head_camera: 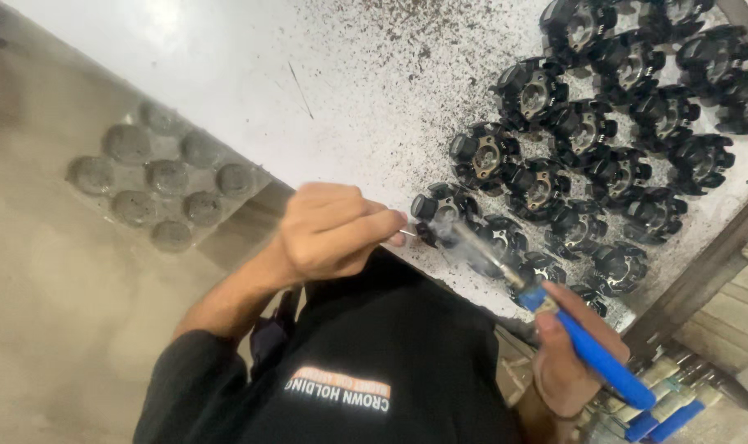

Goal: The person picks up black rotor-like components one at a time, holds a wire against each one, and solders the wire in place using a soldering iron, then places the finished component into a neat grid on the workbench. The person repeats this soldering and arranging cycle across the workbench throughout the episode.

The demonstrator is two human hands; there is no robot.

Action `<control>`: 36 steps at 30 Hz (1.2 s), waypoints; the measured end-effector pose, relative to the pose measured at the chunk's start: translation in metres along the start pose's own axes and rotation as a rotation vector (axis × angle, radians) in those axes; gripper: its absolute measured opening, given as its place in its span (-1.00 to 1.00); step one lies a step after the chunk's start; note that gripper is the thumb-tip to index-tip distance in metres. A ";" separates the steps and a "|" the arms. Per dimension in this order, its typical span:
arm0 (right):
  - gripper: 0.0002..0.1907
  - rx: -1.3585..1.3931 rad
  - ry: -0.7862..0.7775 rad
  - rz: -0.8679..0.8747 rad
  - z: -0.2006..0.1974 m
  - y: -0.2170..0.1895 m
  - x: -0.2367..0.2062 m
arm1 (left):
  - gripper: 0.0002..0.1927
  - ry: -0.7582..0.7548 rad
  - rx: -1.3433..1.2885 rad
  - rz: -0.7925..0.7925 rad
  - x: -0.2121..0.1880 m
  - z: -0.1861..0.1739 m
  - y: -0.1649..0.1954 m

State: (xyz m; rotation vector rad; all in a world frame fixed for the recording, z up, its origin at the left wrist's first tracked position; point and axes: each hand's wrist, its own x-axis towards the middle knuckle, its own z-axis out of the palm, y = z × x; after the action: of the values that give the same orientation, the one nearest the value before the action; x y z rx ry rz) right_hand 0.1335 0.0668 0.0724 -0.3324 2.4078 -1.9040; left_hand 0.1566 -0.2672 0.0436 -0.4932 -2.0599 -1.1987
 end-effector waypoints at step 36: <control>-0.69 0.020 0.175 0.004 0.008 0.000 0.061 | -0.73 -0.449 0.053 -0.711 0.030 0.041 -0.047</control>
State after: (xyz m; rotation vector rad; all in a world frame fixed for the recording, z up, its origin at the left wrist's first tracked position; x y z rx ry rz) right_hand 0.0759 0.0466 0.0756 -0.1661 2.4902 -2.0338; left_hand 0.0908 -0.2555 0.0236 0.0276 -2.7765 -1.5161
